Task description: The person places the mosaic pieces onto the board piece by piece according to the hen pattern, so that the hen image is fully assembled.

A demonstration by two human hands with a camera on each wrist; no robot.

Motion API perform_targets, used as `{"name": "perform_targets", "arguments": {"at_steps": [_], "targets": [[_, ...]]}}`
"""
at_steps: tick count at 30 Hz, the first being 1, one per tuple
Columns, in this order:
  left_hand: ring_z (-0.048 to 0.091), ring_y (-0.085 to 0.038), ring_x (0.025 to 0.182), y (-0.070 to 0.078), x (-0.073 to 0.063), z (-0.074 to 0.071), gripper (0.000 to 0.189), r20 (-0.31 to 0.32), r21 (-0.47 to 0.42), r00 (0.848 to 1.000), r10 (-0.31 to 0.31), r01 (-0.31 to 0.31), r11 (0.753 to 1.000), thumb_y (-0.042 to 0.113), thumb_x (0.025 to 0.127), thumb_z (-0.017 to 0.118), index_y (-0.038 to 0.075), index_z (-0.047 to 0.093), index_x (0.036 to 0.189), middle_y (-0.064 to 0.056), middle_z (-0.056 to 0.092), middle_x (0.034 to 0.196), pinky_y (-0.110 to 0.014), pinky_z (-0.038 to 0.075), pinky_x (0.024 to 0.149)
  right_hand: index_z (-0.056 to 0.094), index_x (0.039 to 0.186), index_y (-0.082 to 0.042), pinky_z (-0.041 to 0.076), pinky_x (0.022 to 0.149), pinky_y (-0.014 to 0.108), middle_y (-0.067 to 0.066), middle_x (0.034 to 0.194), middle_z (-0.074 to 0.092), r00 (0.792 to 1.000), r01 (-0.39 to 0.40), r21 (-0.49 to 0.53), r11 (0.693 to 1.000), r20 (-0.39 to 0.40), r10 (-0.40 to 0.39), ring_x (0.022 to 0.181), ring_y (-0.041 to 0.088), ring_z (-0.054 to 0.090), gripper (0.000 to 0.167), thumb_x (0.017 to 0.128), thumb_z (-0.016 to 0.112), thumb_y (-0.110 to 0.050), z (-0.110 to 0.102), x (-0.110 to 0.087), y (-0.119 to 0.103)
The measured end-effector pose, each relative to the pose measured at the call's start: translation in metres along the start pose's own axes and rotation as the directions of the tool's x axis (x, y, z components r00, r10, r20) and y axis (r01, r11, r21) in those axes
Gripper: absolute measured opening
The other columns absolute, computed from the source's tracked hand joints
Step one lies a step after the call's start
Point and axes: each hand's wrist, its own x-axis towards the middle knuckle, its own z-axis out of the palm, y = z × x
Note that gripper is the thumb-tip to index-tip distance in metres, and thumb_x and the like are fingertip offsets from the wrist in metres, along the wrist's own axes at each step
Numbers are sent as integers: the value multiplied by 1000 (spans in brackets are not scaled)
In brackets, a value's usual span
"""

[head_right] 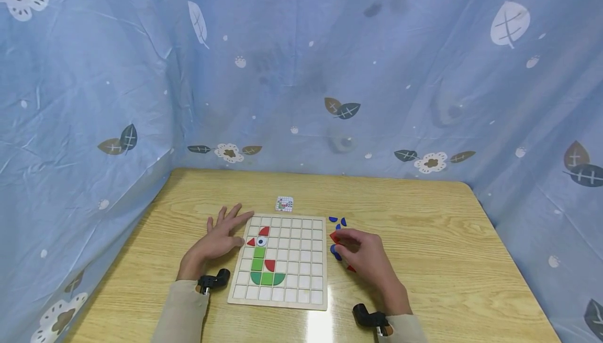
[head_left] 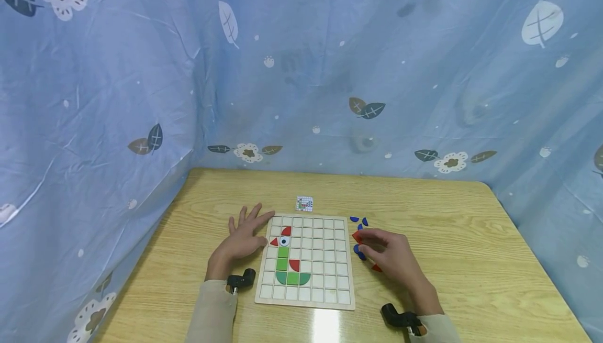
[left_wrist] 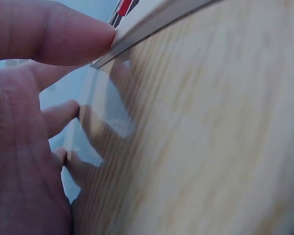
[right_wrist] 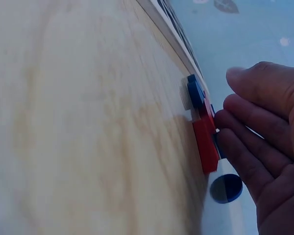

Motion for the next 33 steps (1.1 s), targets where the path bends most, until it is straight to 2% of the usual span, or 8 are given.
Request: {"name": "perform_targets", "arguments": {"at_steps": [6, 13, 17, 22, 25, 28, 33], "targets": [[-17, -49, 168, 1, 0, 1, 81, 0, -5, 1000, -6, 6, 1000, 10, 91, 65, 21, 46, 169, -17, 9, 185, -75, -22, 125, 82, 125, -17, 63, 92, 24, -3, 117, 84, 999, -8, -101, 995, -52, 3, 111, 20, 81, 31, 94, 87, -14, -6, -14, 2], [-17, -49, 169, 0, 1, 1, 81, -6, -6, 1000, -9, 9, 1000, 10, 91, 64, 21, 46, 169, -16, 9, 185, -74, -23, 125, 82, 129, -24, 63, 97, 29, -10, 122, 83, 998, -45, -156, 987, -43, 39, 121, 23, 78, 35, 95, 86, -15, -18, -39, -2], [-17, -48, 169, -1, 1, 1, 81, -3, -6, 1000, -10, 10, 1000, 10, 91, 64, 22, 46, 169, -16, 9, 185, -74, -23, 125, 82, 126, -26, 62, 97, 26, -13, 118, 83, 998, -42, -202, 979, -49, 33, 120, 19, 78, 35, 94, 87, -13, -26, -50, -5], [-17, -48, 169, -2, 1, 1, 80, -3, -8, 1000, -8, 8, 1000, 10, 91, 65, 22, 46, 169, -16, 9, 185, -74, -23, 125, 84, 121, -18, 59, 90, 14, -7, 114, 85, 993, -15, -226, 974, -114, -11, 109, 12, 80, 35, 89, 88, -3, -32, -56, 0], [-17, -48, 169, -2, 1, 1, 80, -3, -6, 1000, -8, 8, 1000, 10, 91, 65, 22, 46, 169, -16, 9, 185, -75, -23, 125, 83, 123, -11, 61, 88, 15, 0, 116, 85, 990, 5, -232, 973, -136, -37, 105, 15, 82, 37, 88, 87, 1, -34, -52, 6], [-17, -49, 168, -1, 0, 1, 81, -1, -8, 1000, -9, 9, 1000, 10, 91, 64, 22, 46, 169, -16, 9, 185, -75, -23, 124, 82, 127, -10, 63, 89, 21, 1, 119, 84, 994, 19, -220, 975, -98, -41, 109, 20, 82, 41, 89, 86, 2, -36, -45, 10], [-17, -49, 169, 0, -1, 1, 81, -6, -16, 1000, -15, 15, 1000, 9, 90, 64, 21, 47, 168, -16, 10, 185, -75, -23, 125, 80, 132, -12, 64, 94, 27, 0, 124, 83, 1000, 21, -174, 985, 19, -17, 117, 24, 80, 42, 92, 83, 1, -36, -32, 13]]}}
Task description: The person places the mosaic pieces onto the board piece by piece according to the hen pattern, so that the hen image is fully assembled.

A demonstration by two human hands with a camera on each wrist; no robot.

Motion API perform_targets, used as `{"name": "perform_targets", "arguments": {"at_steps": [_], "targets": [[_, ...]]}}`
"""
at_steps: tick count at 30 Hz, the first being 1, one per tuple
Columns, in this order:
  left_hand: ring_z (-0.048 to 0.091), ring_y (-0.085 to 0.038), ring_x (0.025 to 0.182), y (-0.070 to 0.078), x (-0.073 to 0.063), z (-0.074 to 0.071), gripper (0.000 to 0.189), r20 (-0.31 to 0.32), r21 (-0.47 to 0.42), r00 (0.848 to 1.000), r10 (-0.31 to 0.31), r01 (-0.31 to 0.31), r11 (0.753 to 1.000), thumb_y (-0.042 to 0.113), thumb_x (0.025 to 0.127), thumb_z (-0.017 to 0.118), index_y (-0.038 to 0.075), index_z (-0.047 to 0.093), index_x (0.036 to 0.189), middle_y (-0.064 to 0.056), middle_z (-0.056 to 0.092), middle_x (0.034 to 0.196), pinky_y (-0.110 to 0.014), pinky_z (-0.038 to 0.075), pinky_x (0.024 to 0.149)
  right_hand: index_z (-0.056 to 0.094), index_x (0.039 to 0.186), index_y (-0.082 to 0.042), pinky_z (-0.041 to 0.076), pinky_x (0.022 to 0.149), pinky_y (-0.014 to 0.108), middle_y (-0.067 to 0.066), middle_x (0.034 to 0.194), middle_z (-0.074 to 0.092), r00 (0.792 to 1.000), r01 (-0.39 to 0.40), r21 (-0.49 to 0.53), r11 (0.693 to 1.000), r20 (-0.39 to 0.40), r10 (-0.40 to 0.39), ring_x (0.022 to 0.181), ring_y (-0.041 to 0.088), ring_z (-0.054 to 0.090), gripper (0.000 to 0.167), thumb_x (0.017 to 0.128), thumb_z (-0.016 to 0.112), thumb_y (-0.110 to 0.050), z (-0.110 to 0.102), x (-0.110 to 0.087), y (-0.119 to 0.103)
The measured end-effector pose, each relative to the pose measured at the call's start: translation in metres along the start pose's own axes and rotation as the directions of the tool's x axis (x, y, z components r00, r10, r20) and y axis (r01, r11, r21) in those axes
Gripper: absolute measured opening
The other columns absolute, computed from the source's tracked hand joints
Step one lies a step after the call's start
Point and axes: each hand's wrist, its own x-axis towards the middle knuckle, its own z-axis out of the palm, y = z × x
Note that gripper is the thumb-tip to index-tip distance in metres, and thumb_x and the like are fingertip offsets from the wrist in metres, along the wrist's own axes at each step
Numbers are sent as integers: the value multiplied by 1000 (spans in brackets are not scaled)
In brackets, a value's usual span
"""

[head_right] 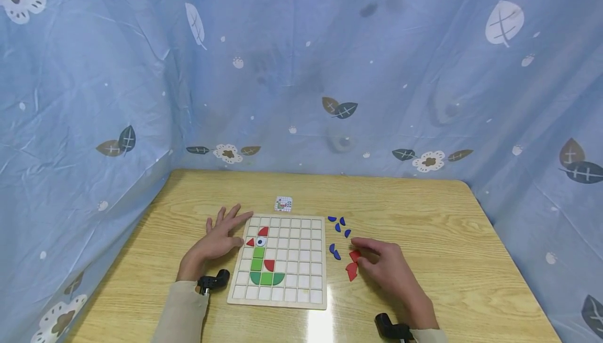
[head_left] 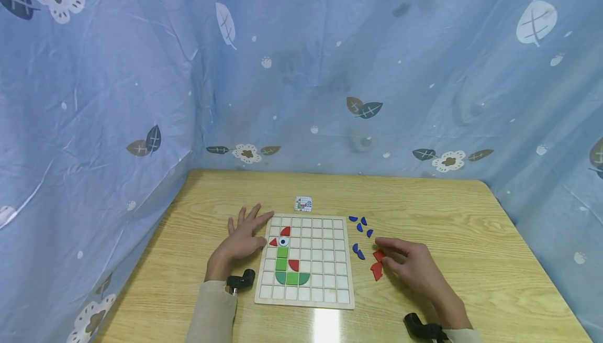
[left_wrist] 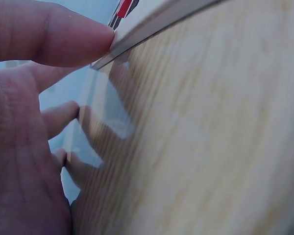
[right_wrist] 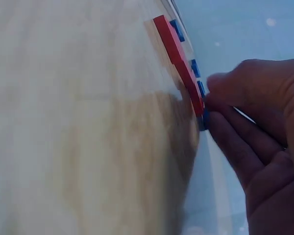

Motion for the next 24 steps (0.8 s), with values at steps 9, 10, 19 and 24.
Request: {"name": "perform_targets", "arguments": {"at_steps": [9, 10, 19, 24], "targets": [[-18, -48, 169, -1, 1, 0, 80, 3, 4, 1000, -4, 4, 1000, 10, 91, 64, 22, 46, 169, -16, 10, 185, -75, -23, 125, 84, 123, -20, 63, 95, 25, -6, 120, 84, 999, -27, -38, 999, -26, 26, 116, 15, 78, 40, 89, 86, 1, 0, -6, 2], [-18, -48, 168, -1, 1, -1, 80, 2, 5, 1000, -2, 2, 1000, 10, 91, 64, 22, 46, 169, -16, 9, 185, -75, -24, 125, 83, 123, -20, 62, 96, 24, -7, 119, 84, 999, -43, -29, 999, -31, 42, 116, 13, 78, 40, 89, 86, 0, 1, -7, 2], [-16, -49, 168, -2, -1, 0, 80, -3, 19, 1000, 1, -1, 1000, 11, 91, 64, 21, 47, 168, -17, 10, 185, -75, -22, 125, 83, 122, -18, 64, 96, 29, -11, 116, 83, 996, -30, -65, 997, -88, 24, 113, 16, 79, 38, 88, 87, 0, 10, -7, 1], [-16, -50, 168, -1, 0, 1, 80, -5, 16, 1000, 6, -6, 1000, 11, 91, 64, 21, 47, 168, -17, 11, 185, -76, -22, 125, 83, 122, -17, 63, 95, 27, -10, 113, 84, 994, -35, -67, 997, -108, 27, 110, 18, 80, 37, 89, 87, -1, 10, -9, 2]]}}
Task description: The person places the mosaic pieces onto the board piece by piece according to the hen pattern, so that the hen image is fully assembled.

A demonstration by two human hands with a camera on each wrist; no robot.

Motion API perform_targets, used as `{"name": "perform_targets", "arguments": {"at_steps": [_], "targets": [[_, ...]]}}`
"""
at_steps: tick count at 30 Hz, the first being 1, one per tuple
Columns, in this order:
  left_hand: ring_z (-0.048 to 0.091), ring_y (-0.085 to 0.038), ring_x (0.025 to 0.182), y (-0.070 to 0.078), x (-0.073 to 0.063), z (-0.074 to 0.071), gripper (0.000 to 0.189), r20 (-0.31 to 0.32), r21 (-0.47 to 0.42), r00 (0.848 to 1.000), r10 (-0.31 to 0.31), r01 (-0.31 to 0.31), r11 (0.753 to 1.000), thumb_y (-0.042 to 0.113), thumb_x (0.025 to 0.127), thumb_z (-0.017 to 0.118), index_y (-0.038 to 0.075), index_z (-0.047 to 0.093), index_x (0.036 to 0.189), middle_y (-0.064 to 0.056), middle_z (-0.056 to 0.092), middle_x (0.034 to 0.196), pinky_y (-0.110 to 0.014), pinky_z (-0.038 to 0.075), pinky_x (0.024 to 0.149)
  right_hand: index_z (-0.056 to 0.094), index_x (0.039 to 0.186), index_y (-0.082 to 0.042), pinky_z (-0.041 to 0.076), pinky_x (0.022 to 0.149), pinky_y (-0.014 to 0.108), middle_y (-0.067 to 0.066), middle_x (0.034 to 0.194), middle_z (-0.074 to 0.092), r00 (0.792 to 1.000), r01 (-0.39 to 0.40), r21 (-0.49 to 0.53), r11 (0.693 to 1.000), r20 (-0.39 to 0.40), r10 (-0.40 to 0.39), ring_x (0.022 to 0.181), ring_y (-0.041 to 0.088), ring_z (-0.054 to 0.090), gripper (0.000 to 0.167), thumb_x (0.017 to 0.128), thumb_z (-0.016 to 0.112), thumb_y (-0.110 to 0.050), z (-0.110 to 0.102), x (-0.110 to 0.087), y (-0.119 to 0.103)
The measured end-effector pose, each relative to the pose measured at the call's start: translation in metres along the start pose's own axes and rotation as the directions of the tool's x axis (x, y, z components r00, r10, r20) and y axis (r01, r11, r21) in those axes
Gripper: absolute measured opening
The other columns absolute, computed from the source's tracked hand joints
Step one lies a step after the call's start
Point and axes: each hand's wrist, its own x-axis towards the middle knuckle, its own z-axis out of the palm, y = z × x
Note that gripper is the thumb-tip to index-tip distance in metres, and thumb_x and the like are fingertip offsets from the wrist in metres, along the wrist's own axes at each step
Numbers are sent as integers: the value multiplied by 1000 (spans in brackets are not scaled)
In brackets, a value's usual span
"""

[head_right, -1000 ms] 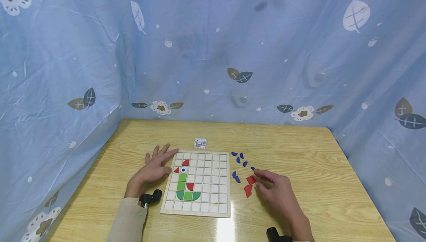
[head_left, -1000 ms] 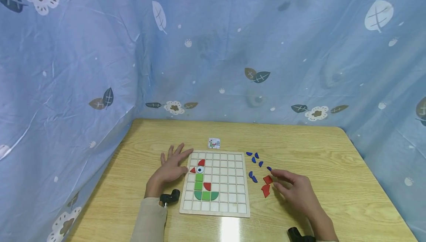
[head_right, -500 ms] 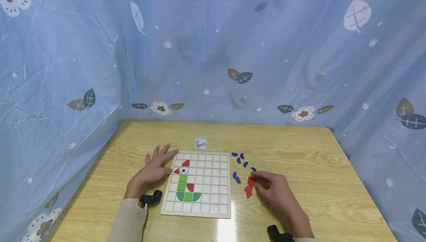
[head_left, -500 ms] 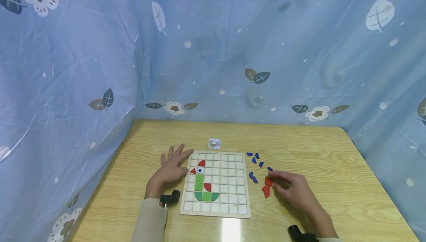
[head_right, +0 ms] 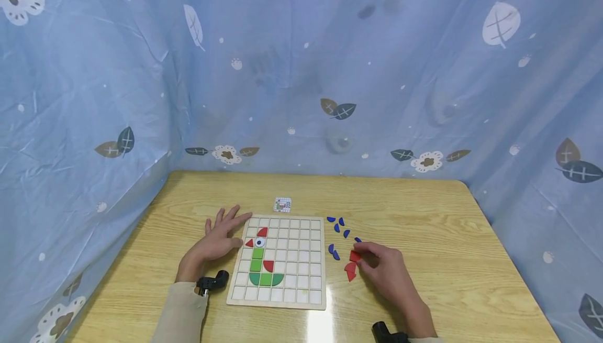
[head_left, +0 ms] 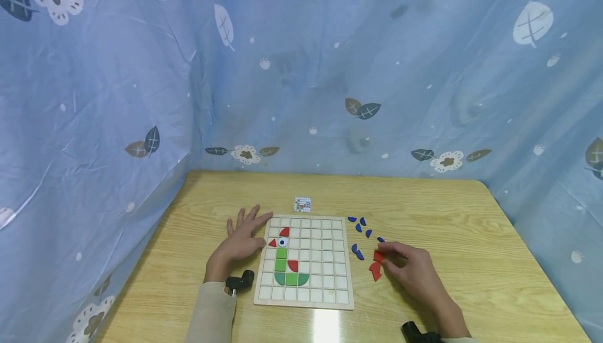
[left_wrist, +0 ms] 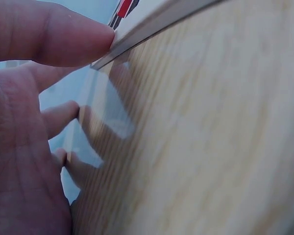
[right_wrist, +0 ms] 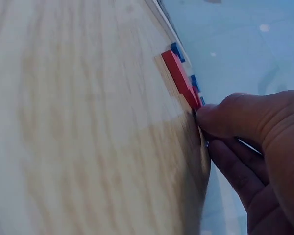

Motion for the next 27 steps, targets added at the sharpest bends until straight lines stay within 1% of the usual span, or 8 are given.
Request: {"name": "perform_targets", "arguments": {"at_steps": [5, 9, 12, 14, 17, 20, 24, 27], "targets": [[-17, -50, 168, 0, 0, 1, 80, 6, -3, 1000, 5, -5, 1000, 11, 90, 64, 21, 47, 168, -17, 11, 185, -76, -22, 125, 83, 122, -15, 65, 92, 29, -4, 115, 84, 1000, -13, -15, 1000, -19, 13, 107, 19, 81, 37, 89, 86, 0, -6, -3, -7], [-16, -50, 168, 0, 1, 0, 80, 7, 6, 1000, 6, -6, 1000, 11, 91, 63, 21, 47, 168, -17, 11, 185, -76, -21, 125, 83, 121, -13, 65, 89, 30, -3, 114, 85, 1000, 17, -2, 1000, -25, -17, 104, 17, 81, 37, 87, 87, 2, -11, -3, -18], [-16, -50, 168, 0, 1, 0, 80, 6, 8, 1000, 6, -6, 1000, 11, 91, 64, 21, 47, 168, -17, 11, 185, -76, -21, 125, 83, 121, -12, 66, 89, 32, -3, 114, 85, 999, 40, 26, 999, -18, -40, 105, 19, 82, 36, 87, 87, 2, -12, -2, -27], [-16, -50, 168, 0, 1, 0, 80, 4, 6, 1000, 5, -5, 1000, 11, 91, 64, 21, 47, 168, -17, 11, 185, -76, -21, 125, 84, 121, -11, 66, 89, 34, -3, 114, 85, 999, 48, 41, 998, -10, -47, 106, 21, 82, 36, 87, 87, 2, -10, 0, -32], [-16, -50, 168, 1, 0, 0, 80, 3, 8, 1000, 1, -1, 1000, 11, 91, 64, 22, 47, 168, -17, 11, 185, -76, -21, 125, 84, 120, -10, 66, 92, 36, -3, 114, 85, 999, 48, 64, 997, 2, -48, 107, 19, 81, 36, 87, 87, 3, -6, 2, -38], [-16, -50, 168, 1, 0, 0, 80, 2, 5, 1000, -1, 1, 1000, 10, 90, 63, 21, 47, 168, -17, 11, 185, -76, -21, 125, 84, 120, -9, 66, 92, 35, -3, 113, 85, 998, 59, 84, 995, 12, -61, 106, 16, 81, 36, 86, 87, 4, 0, 4, -43], [-16, -50, 168, 1, 0, 0, 81, 1, -3, 1000, -2, 2, 1000, 10, 90, 63, 21, 47, 168, -17, 11, 185, -75, -22, 125, 84, 119, -9, 66, 87, 31, -1, 110, 85, 996, 86, 125, 988, 26, -90, 102, 16, 82, 35, 86, 87, 3, 8, 8, -49], [-16, -50, 168, 1, 0, 0, 81, -1, -3, 1000, -3, 3, 1000, 10, 90, 63, 21, 47, 168, -17, 11, 185, -75, -22, 125, 83, 119, -7, 66, 80, 28, 0, 109, 85, 994, 85, 166, 982, 52, -94, 101, 20, 82, 35, 87, 86, 4, 15, 11, -55]]}}
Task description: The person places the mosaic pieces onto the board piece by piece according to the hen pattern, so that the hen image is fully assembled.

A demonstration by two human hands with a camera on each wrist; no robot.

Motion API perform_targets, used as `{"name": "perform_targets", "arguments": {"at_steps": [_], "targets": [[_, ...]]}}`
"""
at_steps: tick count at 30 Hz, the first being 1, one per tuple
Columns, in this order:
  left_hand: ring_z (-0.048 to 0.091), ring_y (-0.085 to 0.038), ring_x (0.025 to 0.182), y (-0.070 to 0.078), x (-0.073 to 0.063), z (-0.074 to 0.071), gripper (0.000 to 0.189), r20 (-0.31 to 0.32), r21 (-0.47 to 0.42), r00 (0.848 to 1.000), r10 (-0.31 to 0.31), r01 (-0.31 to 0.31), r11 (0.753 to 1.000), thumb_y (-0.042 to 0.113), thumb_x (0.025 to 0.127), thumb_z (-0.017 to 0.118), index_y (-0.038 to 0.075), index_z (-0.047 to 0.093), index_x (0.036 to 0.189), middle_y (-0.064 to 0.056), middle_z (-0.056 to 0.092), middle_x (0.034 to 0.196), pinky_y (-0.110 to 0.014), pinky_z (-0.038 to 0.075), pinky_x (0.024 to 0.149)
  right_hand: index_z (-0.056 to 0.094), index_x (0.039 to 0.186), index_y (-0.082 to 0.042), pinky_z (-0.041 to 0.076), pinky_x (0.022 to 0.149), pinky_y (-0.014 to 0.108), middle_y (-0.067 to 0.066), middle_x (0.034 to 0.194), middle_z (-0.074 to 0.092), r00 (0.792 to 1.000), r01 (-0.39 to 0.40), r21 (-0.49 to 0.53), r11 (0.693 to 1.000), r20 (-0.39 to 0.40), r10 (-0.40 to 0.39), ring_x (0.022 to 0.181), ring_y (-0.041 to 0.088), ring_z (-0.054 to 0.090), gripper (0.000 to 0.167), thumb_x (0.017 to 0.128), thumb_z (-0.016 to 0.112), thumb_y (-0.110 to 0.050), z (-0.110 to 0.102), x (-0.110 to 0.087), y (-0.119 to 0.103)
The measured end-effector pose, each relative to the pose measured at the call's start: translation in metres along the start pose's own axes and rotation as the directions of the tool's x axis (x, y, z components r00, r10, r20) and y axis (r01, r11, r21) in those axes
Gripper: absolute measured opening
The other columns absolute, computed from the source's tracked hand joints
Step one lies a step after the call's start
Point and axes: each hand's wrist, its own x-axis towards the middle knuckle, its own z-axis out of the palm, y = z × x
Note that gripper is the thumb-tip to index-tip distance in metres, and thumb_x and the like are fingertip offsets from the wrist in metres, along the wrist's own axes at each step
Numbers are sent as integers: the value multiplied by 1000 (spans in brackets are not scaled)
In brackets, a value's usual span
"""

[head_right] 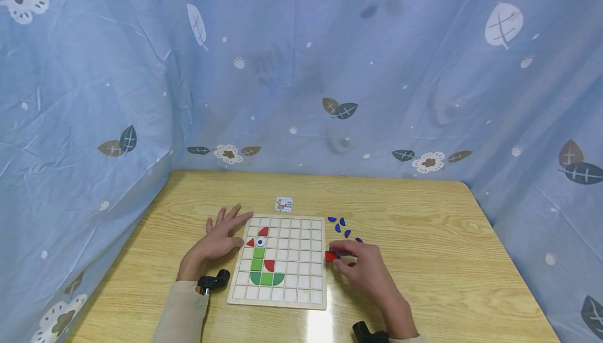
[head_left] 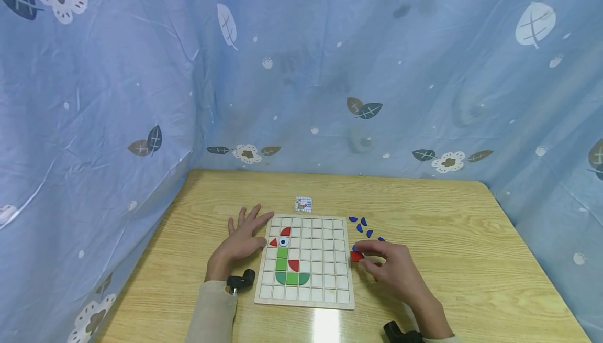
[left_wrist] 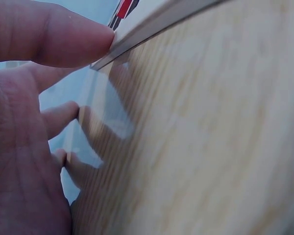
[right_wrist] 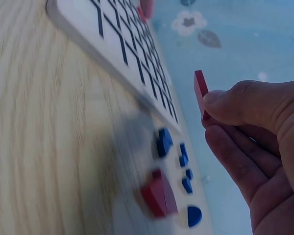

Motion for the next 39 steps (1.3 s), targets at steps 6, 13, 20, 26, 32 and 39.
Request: {"name": "perform_targets", "arguments": {"at_steps": [6, 13, 20, 26, 32, 39], "targets": [[-16, -49, 168, -2, 1, 1, 81, -1, 8, 1000, 0, 0, 1000, 10, 90, 64, 22, 47, 168, -17, 11, 185, -76, -21, 125, 83, 120, -7, 68, 87, 40, -2, 116, 84, 998, 15, 13, 1000, 53, -16, 104, 20, 81, 33, 89, 83, 4, 15, 7, -10], [-16, -49, 169, -2, 1, 1, 81, 2, -6, 1000, 2, -2, 1000, 10, 89, 63, 22, 48, 168, -17, 11, 185, -76, -21, 125, 83, 120, -7, 67, 92, 40, 0, 115, 84, 989, 113, 27, 993, 90, -115, 105, 16, 80, 32, 89, 83, 3, 33, 17, -20], [-16, -49, 168, -1, 0, 0, 81, 5, -11, 1000, 4, -4, 1000, 10, 89, 63, 21, 47, 168, -17, 11, 185, -75, -22, 125, 83, 120, -6, 67, 92, 37, 3, 116, 84, 981, 123, 70, 990, 143, -132, 106, 18, 81, 30, 91, 82, 2, 51, 23, -28], [-16, -50, 168, -1, 0, -1, 81, 4, -10, 1000, 8, -8, 1000, 10, 90, 64, 21, 47, 168, -17, 10, 185, -75, -22, 125, 83, 120, -7, 66, 93, 37, 4, 117, 84, 974, 113, 100, 989, 186, -130, 104, 19, 82, 29, 92, 82, 1, 65, 28, -33], [-16, -50, 168, 1, -1, -1, 80, 2, -11, 1000, 13, -13, 1000, 10, 90, 64, 19, 48, 167, -18, 11, 185, -76, -23, 124, 83, 119, -7, 65, 96, 36, 3, 117, 85, 970, 93, 102, 990, 215, -113, 106, 17, 82, 28, 92, 84, 0, 78, 30, -37], [-15, -52, 168, 2, -2, -2, 81, 7, -6, 1000, 26, -26, 1000, 9, 88, 64, 18, 48, 167, -20, 11, 184, -77, -22, 124, 84, 120, -9, 65, 95, 33, 0, 115, 85, 969, 135, 55, 989, 201, -143, 106, 12, 79, 30, 92, 83, 0, 87, 32, -40]]}}
